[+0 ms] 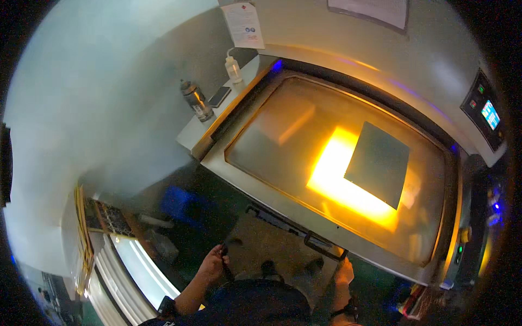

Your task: Operates an LED exposure machine to process circuit board panels or similar industrial components.

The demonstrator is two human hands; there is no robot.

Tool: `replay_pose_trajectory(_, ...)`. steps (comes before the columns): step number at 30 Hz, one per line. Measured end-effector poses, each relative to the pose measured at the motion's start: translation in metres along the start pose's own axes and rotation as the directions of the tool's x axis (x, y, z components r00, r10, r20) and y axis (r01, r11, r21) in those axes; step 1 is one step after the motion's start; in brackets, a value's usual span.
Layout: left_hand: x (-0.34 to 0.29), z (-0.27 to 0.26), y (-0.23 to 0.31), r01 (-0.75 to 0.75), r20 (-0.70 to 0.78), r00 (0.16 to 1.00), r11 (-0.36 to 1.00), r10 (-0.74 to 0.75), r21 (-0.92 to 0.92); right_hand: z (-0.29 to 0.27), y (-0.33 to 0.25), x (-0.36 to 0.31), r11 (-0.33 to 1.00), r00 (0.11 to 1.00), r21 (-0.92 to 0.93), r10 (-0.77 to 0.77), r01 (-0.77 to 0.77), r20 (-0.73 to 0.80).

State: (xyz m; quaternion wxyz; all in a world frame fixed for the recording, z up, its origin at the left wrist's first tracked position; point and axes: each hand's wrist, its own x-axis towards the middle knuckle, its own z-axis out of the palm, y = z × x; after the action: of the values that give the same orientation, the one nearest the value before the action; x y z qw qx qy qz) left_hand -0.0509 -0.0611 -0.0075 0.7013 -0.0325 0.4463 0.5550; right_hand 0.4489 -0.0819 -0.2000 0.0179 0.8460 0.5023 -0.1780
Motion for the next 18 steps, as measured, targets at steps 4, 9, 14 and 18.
replay_pose_trajectory(4,0.042,-0.012,0.029,-0.065,-0.048,0.997,0.998,0.064,-0.012,-0.032,0.011,-0.073,0.904,0.952,0.355,0.143,-0.237,0.271)
replay_pose_trajectory(9,0.121,-0.023,0.046,-0.102,0.037,0.995,0.874,0.096,0.474,-0.061,0.03,-0.14,0.939,0.967,0.267,0.166,-0.215,0.194)
replay_pose_trajectory(14,0.158,0.057,0.011,-0.541,0.541,0.841,-0.013,-0.026,0.841,-0.156,-0.001,-0.142,0.995,0.958,-0.02,0.098,-0.096,0.269)
replay_pose_trajectory(18,0.105,0.198,-0.046,-0.893,0.656,0.448,-0.263,-0.608,0.366,-0.211,-0.004,-0.116,0.957,0.95,0.025,-0.29,0.289,0.116)
